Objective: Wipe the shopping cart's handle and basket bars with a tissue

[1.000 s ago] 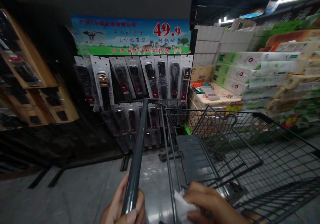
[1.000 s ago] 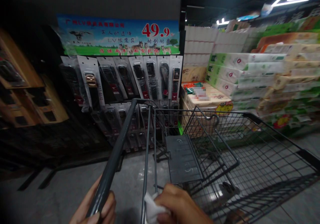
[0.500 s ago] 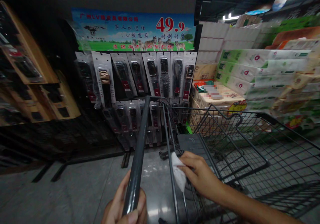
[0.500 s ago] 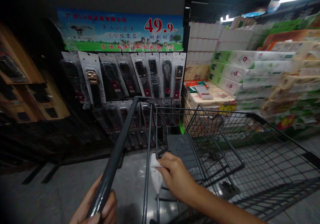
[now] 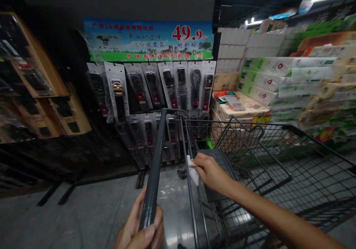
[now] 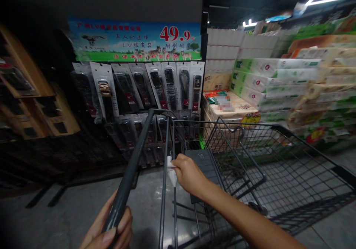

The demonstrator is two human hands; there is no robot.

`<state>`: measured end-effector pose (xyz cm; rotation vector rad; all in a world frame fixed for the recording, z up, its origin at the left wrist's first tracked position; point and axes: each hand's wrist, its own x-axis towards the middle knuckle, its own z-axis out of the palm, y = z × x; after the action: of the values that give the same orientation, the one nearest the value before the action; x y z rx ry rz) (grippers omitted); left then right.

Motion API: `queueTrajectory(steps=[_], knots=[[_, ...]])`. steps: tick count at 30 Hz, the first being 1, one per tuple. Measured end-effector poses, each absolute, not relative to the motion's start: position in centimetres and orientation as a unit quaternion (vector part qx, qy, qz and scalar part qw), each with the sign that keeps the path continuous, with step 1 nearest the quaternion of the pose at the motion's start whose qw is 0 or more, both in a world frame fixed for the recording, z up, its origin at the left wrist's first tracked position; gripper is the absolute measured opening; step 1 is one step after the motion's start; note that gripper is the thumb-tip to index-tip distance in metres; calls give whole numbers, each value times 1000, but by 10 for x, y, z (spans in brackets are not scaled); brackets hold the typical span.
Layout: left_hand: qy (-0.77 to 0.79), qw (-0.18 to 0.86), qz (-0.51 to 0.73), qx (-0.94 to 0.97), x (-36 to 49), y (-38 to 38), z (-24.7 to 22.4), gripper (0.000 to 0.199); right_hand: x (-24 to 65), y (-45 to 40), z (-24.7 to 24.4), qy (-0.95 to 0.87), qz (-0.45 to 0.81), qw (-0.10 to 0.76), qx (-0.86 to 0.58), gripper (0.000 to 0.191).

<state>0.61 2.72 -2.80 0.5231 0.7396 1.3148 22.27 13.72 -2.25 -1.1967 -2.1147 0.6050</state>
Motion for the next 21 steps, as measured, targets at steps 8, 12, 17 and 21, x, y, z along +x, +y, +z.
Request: queueTrajectory(steps=[8, 12, 17, 21], knots=[[308, 697, 595, 256, 7, 29, -29, 70, 230, 94, -17, -807, 293, 292, -423, 24], [305, 697, 594, 262, 8, 30, -26, 72, 230, 79, -9, -803, 310, 272, -430, 25], [326, 692, 585, 269, 8, 30, -21, 85, 236, 64, -2, -801, 340, 258, -419, 25], [324, 691, 589, 265, 8, 30, -19, 84, 252, 43, 14, -796, 367, 234, -421, 22]])
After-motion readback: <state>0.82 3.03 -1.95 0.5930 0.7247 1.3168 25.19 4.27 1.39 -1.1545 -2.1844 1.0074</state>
